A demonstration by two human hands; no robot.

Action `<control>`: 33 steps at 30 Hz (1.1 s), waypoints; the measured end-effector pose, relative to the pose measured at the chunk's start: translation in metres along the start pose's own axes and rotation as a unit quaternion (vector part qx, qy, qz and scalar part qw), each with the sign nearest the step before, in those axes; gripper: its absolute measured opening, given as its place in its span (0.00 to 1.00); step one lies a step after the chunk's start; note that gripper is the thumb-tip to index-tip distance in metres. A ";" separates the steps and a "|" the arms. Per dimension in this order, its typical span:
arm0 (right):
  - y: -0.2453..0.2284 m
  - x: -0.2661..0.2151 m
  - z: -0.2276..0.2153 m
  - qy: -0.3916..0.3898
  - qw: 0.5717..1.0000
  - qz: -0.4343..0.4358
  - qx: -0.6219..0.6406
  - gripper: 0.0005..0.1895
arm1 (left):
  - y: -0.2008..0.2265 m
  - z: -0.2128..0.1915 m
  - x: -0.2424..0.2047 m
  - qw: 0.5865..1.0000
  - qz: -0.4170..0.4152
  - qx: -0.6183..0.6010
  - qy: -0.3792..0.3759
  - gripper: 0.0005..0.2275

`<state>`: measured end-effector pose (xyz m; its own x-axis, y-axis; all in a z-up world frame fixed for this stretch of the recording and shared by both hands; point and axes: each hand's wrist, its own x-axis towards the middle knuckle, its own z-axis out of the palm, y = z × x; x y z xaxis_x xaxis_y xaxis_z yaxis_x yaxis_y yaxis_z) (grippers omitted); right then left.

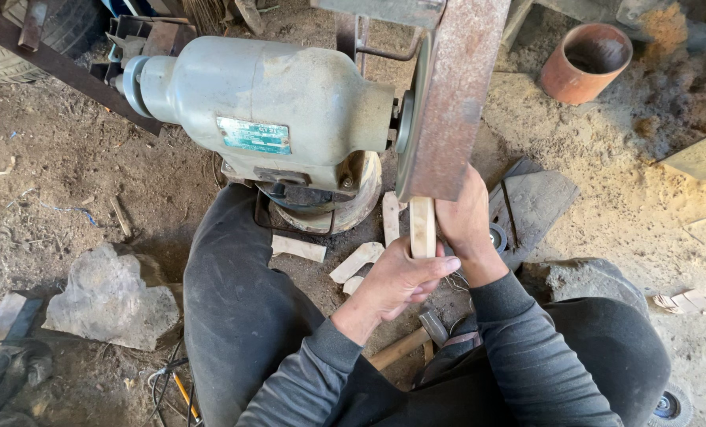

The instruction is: The person sits on the floor and uses a bench grinder to smooth and shape a small curved wooden piece. They repeatedly press the wood against the spinning wheel, rotate it to work different edges, and inspect the surface between passes.

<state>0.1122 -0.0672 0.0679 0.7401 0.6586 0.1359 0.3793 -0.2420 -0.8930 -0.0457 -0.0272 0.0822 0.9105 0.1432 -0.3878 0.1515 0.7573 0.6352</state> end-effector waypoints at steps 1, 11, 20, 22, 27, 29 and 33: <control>0.003 0.000 0.000 0.007 1.000 -0.009 -0.008 0.17 | 0.000 0.000 -0.001 1.000 -0.001 -0.009 0.001 0.12; 0.025 0.014 0.004 0.018 0.998 -0.060 0.008 0.19 | -0.006 -0.009 -0.006 0.984 0.026 -0.160 -0.079 0.08; 0.037 0.036 0.007 0.022 0.996 -0.087 0.027 0.18 | 0.000 -0.008 -0.001 0.973 0.047 -0.208 -0.085 0.08; 0.050 0.041 0.010 0.028 0.996 -0.080 -0.001 0.17 | 0.000 -0.009 0.003 0.972 0.053 -0.211 -0.087 0.08; 0.085 0.054 0.023 0.030 0.997 -0.066 0.034 0.14 | -0.003 -0.013 0.019 0.968 0.082 -0.221 -0.085 0.08; 0.094 0.061 0.028 0.020 0.976 0.056 0.208 0.15 | -0.004 -0.016 0.029 0.975 0.096 -0.189 -0.058 0.08; 0.083 0.046 0.012 0.071 0.892 0.194 0.402 0.23 | -0.004 -0.008 0.031 0.998 0.053 -0.016 0.000 0.10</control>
<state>0.1713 -0.0486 -0.0050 0.8134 0.5263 -0.2479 -0.3995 0.1955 -0.8957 -0.0210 -0.0203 0.0620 0.9205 0.2244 -0.3198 0.0414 0.7579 0.6511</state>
